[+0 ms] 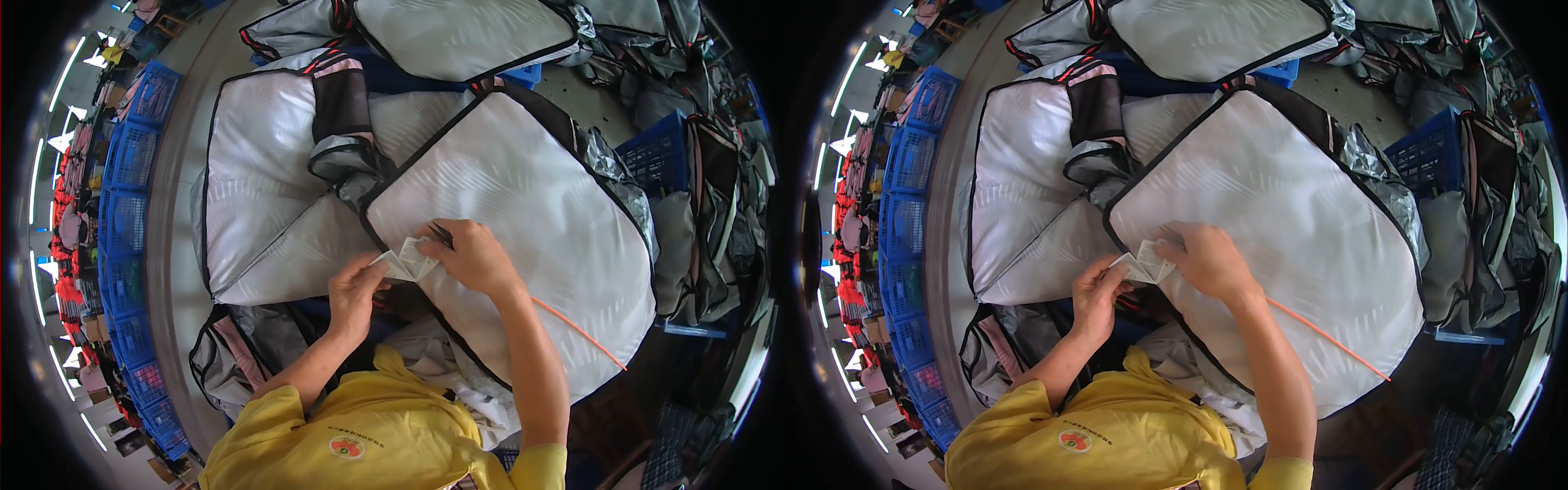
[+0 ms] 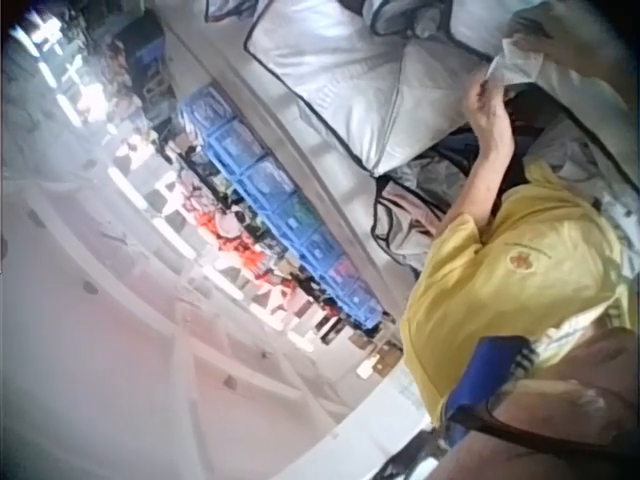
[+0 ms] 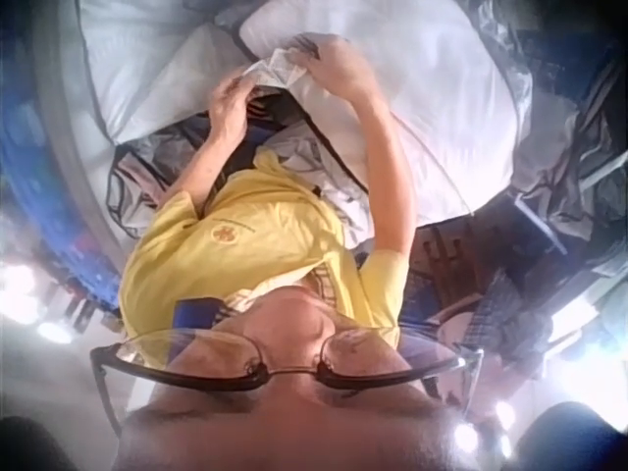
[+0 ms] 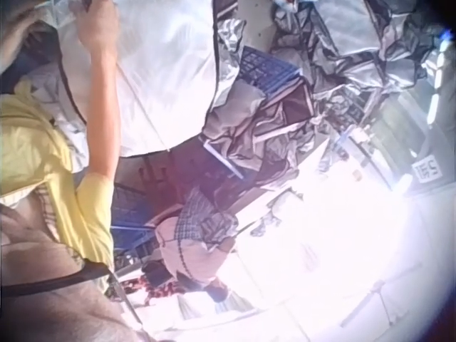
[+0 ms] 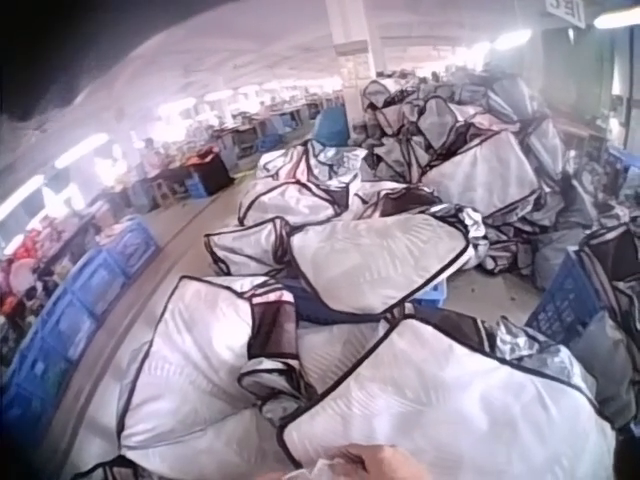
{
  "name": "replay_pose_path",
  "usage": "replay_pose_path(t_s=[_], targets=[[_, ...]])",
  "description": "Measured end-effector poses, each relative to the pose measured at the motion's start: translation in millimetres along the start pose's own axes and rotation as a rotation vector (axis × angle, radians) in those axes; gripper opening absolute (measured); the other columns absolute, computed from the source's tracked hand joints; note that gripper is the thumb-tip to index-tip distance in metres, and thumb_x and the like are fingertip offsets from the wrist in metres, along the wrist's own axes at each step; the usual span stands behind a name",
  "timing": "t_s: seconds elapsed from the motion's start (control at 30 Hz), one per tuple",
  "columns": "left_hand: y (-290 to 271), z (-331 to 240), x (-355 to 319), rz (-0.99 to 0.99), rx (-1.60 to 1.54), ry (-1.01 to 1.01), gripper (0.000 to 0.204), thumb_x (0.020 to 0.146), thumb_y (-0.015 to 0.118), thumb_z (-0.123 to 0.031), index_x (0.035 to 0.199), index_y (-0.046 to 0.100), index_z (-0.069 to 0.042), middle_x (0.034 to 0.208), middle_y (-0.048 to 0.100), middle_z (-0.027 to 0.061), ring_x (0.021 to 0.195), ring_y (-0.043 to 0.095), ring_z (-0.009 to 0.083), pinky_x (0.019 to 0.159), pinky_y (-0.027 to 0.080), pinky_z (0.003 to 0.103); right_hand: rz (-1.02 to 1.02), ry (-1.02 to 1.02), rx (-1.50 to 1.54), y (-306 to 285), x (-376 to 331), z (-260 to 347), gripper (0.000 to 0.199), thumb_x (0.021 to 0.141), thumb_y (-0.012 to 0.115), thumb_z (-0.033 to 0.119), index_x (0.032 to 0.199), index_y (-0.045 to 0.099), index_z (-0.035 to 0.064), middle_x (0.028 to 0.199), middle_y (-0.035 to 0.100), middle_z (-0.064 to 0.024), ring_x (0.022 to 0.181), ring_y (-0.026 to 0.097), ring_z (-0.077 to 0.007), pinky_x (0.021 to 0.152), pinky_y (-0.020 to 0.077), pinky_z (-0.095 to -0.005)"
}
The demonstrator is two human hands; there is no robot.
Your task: Inspecting, folding, and preparing insulated silver and pink bags for shipping in a factory.
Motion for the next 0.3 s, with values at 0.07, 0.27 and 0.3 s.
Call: replay_pose_path(t_s=[0.07, 0.27, 0.3], targets=[[-7.9, -2.2, 0.3, -0.001, 0.016, 0.085, 0.012, 0.103, 0.071, -0.007, 0.112, 0.073, 0.001, 0.104, 0.070, 0.0026, 0.088, 0.067, 0.0093, 0.078, 0.057, 0.027, 0.039, 0.000, -0.029, 1.5, -0.5, 3.8, 0.036, 0.097, 0.070, 0.031, 0.123, 0.076, 0.0071, 0.109, 0.076, -0.0212, 0.101, 0.070, -0.0418, 0.089, 0.0536, -0.0476], [-9.1, 2.8, -0.6, 0.080, 0.063, 0.027, 0.012, 0.104, 0.070, -0.009, 0.114, 0.071, -0.002, 0.104, 0.071, 0.0018, 0.089, 0.068, 0.0104, 0.078, 0.057, 0.027, -0.025, -0.043, -0.016, 0.1, 0.7, 1.4, 0.027, 0.094, 0.080, 0.025, 0.117, 0.081, 0.0106, 0.081, 0.073, -0.0149, 0.070, 0.066, -0.0246, 0.070, 0.0528, -0.0412], [-9.2, 2.5, -0.7, 0.080, 0.065, 0.027, 0.012, 0.104, 0.070, -0.009, 0.114, 0.071, -0.002, 0.104, 0.071, 0.0018, 0.089, 0.068, 0.0104, 0.078, 0.057, 0.027, -0.023, -0.044, -0.018, 1.1, 1.5, 0.3, 0.027, 0.094, 0.080, 0.025, 0.117, 0.081, 0.0109, 0.082, 0.074, -0.0155, 0.071, 0.066, -0.0249, 0.071, 0.0531, -0.0413]])
Point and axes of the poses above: each hand's wrist, its own x-axis towards the middle knuckle, its own y-axis out of the palm, z = x × y, the point moved 9 cm from there along x, towards the middle knuckle
